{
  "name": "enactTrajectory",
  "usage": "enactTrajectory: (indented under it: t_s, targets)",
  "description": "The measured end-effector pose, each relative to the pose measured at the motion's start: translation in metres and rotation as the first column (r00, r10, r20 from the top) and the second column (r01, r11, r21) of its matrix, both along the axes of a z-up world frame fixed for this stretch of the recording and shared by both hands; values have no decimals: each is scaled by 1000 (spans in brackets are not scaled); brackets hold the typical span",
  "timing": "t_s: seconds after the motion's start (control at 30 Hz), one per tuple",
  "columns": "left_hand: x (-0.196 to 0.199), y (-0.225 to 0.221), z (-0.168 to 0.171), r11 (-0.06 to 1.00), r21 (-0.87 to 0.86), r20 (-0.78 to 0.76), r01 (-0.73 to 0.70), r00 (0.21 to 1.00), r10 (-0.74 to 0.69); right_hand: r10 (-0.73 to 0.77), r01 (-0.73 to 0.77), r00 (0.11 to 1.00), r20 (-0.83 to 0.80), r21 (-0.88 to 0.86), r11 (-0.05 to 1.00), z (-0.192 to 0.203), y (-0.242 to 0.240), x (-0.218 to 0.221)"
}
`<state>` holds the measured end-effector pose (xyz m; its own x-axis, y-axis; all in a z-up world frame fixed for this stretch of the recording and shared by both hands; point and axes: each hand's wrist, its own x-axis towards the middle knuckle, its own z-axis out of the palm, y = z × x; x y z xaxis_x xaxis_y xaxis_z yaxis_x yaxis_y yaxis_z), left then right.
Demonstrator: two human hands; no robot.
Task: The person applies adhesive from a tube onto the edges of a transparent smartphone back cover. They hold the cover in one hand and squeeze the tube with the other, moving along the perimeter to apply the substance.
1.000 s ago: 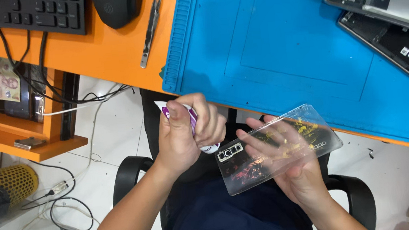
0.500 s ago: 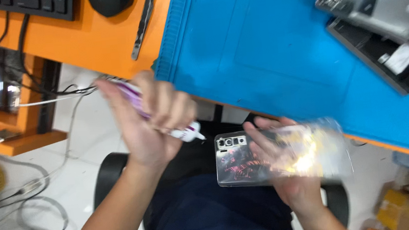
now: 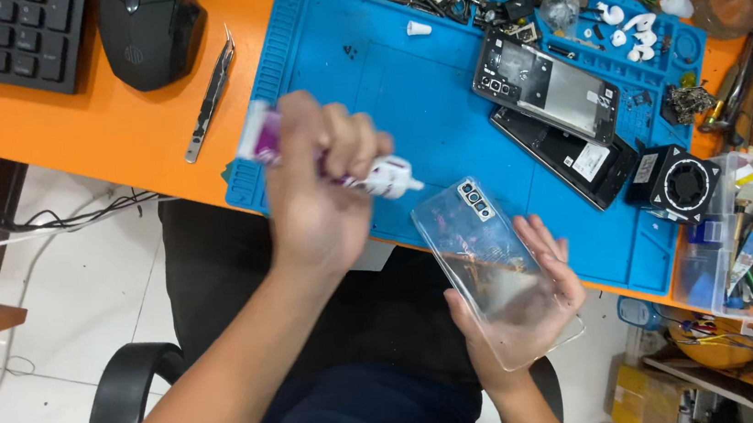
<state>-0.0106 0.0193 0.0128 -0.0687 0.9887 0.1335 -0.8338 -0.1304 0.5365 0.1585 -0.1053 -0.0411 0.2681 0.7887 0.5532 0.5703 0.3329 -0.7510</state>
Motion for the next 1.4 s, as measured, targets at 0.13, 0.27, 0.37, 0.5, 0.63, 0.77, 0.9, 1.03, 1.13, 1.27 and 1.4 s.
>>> enactTrajectory:
  t_s: [0.13,0.27,0.37,0.5,0.63,0.77,0.9,1.03,1.13,1.27,1.4]
  targets:
    - [44,24,-11,992,-125,67,16,998,-8,-80,79,995,-57,-22,997,-3,-4,-9]
    - [77,30,-7,978,-210,-114,-11,993,-13,-167,165,986,-29,-60,984,-18,-8,-6]
    - [87,35,-10,962,-272,-98,-18,995,-9,-212,211,977,-15,-46,976,-25,-6,-1]
    - [92,39,-9,922,-382,-104,-68,994,30,-244,246,968,52,-29,969,-30,-4,5]
    - [98,40,-10,929,-354,-173,-110,984,50,-210,212,977,24,-67,975,-35,-6,11]
    - [101,39,-12,958,-265,-254,-109,966,40,-200,200,980,6,-84,976,-36,-7,12]
    - [104,40,-14,962,-251,-271,-112,962,41,-205,203,978,-29,-68,977,-37,-6,12]
    - [103,40,-13,960,-251,-281,-124,958,50,-190,188,982,-15,-83,979,-39,-8,13]
    - [103,40,-16,965,-229,-258,-129,964,67,-174,171,985,-21,-81,982,-41,-9,14]
    - [102,40,-15,968,-213,-284,-131,957,67,-172,170,985,-17,-88,981,-39,-7,13]
    - [101,40,-18,966,-227,-268,-127,961,63,-150,146,988,-31,-102,984,-35,-9,12]
